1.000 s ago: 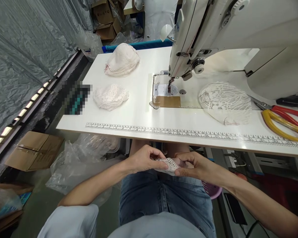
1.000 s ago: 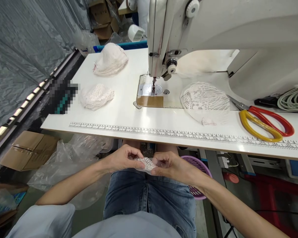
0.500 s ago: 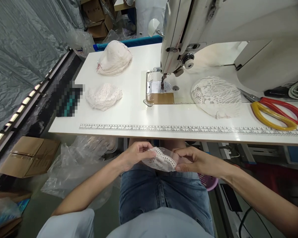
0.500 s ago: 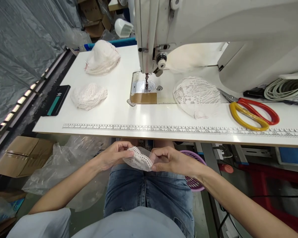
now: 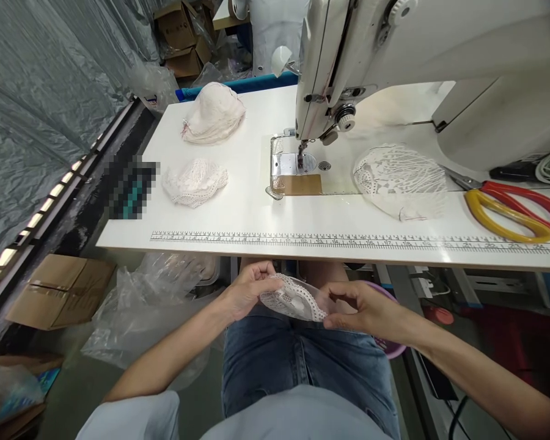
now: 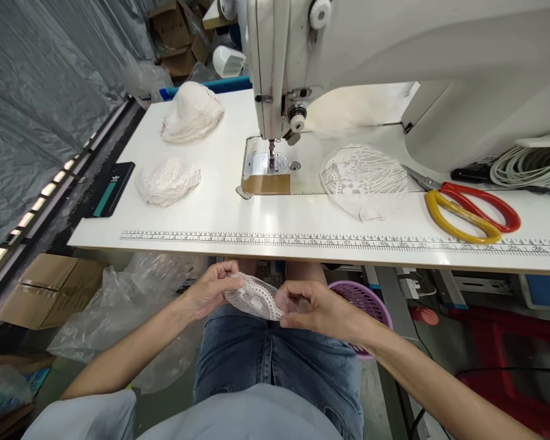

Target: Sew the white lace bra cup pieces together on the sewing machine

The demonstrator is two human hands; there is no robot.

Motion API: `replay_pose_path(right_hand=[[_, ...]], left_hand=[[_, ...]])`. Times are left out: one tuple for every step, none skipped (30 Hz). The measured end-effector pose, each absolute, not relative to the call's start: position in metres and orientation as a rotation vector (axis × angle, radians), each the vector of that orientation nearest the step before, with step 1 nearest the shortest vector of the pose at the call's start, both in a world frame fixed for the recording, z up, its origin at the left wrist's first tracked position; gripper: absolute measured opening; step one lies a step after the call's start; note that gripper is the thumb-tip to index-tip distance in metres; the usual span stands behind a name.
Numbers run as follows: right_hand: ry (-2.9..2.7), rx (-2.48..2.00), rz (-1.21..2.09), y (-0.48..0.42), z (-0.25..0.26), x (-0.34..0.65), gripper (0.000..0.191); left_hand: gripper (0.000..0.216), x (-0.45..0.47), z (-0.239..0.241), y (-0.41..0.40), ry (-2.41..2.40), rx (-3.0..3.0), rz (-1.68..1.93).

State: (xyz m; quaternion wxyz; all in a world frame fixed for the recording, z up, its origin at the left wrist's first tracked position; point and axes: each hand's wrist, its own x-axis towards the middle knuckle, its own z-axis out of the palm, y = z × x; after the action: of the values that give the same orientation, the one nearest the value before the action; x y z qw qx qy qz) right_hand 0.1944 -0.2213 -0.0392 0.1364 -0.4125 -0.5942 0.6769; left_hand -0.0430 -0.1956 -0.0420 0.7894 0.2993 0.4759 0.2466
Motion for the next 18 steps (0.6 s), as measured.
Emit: replay_pose_path(right_hand=[[-1.727, -1.198, 1.957, -0.222, -0.039, 0.196, 0.021], [-1.733, -1.196, 1.958, -0.223, -0.039, 0.197, 0.021], [-1.738, -1.186, 1.965, -0.223, -0.038, 0.199, 0.021], [-1.744, -1.169, 1.977, -0.222, -0.037, 0.2, 0.022], [-1.749, -1.15, 1.991, -0.222, -0.036, 0.202, 0.022], [-1.749, -1.131, 2.011, -0.222, -0.036, 0.203, 0.022], [-1.745, -1.114, 2.037, -0.222, -0.036, 0.203, 0.021], [-1.736, -1.096, 2.065, -0.222, -0.037, 0.203, 0.021], [-1.721, -1.078, 2.096, -0.222, -0.038, 0.202, 0.021], [-1.698, -1.061, 2.124, -0.222, -0.039, 0.2, 0.021], [-1.672, -1.042, 2.147, -0.222, -0.041, 0.198, 0.023], [-1.646, -1.021, 2.161, -0.221, -0.042, 0.195, 0.024], [-1.619, -1.004, 2.168, -0.221, -0.043, 0.192, 0.024], [-1.592, -0.996, 2.172, -0.22, -0.043, 0.189, 0.024], [-1.569, -0.997, 2.174, -0.219, -0.044, 0.186, 0.023], [-1.55, -1.003, 2.175, -0.218, -0.043, 0.184, 0.023], [-1.532, -1.012, 2.178, -0.217, -0.043, 0.182, 0.022], [-1.521, -1.022, 2.179, -0.217, -0.042, 0.181, 0.021]], left_hand=[[0.038, -0.044, -0.042, -0.196, 1.025, 0.654, 0.527], [0.038, -0.046, -0.041, -0.196, 1.022, 0.665, 0.519], [0.038, -0.047, -0.041, -0.196, 1.016, 0.678, 0.512], [0.038, -0.047, -0.04, -0.196, 1.006, 0.692, 0.505], [0.037, -0.047, -0.04, -0.196, 0.994, 0.704, 0.495], [0.037, -0.047, -0.039, -0.196, 0.98, 0.712, 0.483], [0.036, -0.046, -0.039, -0.197, 0.969, 0.716, 0.473], [0.036, -0.045, -0.038, -0.197, 0.963, 0.718, 0.47], [0.037, -0.043, -0.038, -0.198, 0.963, 0.72, 0.468], [0.037, -0.042, -0.037, -0.198, 0.966, 0.722, 0.466], [0.037, -0.041, -0.037, -0.198, 0.973, 0.728, 0.468], [0.037, -0.04, -0.037, -0.199, 0.979, 0.739, 0.467], [0.037, -0.04, -0.036, -0.199, 0.985, 0.752, 0.461], [0.036, -0.041, -0.036, -0.199, 0.99, 0.766, 0.451], [0.034, -0.041, -0.036, -0.199, 0.995, 0.779, 0.44], [0.033, -0.042, -0.036, -0.199, 1.002, 0.789, 0.431], [0.033, -0.043, -0.037, -0.199, 1.008, 0.796, 0.426], [0.032, -0.044, -0.037, -0.199, 1.016, 0.801, 0.425]])
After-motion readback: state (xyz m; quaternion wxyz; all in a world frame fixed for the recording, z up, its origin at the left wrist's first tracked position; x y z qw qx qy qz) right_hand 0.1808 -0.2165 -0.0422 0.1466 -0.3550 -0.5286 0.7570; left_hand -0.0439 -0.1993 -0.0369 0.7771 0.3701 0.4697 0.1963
